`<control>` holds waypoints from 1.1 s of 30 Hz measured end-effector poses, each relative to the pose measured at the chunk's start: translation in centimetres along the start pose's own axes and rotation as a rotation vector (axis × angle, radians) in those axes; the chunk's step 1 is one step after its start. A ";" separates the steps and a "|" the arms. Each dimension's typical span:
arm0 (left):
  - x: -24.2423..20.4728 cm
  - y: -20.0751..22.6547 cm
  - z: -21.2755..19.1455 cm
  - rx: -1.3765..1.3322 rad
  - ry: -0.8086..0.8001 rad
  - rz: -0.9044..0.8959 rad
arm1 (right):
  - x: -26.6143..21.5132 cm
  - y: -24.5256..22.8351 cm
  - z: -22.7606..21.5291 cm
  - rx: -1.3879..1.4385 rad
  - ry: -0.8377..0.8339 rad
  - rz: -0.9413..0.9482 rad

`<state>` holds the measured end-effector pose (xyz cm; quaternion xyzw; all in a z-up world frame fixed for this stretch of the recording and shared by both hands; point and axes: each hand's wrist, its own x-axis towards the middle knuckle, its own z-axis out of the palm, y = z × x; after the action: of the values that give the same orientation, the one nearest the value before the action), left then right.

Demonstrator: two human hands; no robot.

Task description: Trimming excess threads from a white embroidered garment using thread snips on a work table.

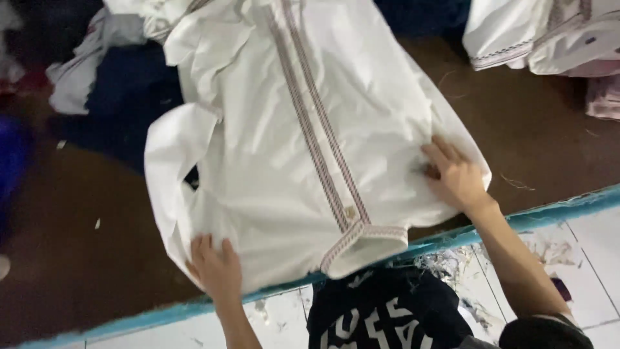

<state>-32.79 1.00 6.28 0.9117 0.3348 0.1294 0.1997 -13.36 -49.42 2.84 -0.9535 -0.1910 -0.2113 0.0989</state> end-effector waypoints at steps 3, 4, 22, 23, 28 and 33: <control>1.6 -1.8 2.0 0.080 0.128 0.034 | 0.9 0.3 -0.9 -0.131 0.012 -0.094; 2.0 -1.8 2.1 0.116 0.067 -0.020 | 1.2 0.8 -1.1 -0.032 -0.089 -0.089; 2.4 -2.3 4.2 0.167 0.432 0.197 | 32.9 3.1 14.5 0.179 -0.335 0.041; 2.3 -2.2 4.2 0.123 0.458 0.221 | 32.9 3.3 14.9 0.151 -0.381 0.053; 2.2 -2.1 3.7 0.137 0.429 0.195 | 30.5 6.6 10.2 0.316 -0.355 0.026; 2.4 -1.9 2.8 0.063 0.178 0.008 | 23.9 1.9 -10.6 0.507 -0.431 0.182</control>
<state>-31.07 3.10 3.22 0.9038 0.3516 0.2001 0.1396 3.52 -46.30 22.63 -0.9345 -0.1679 0.0590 0.3084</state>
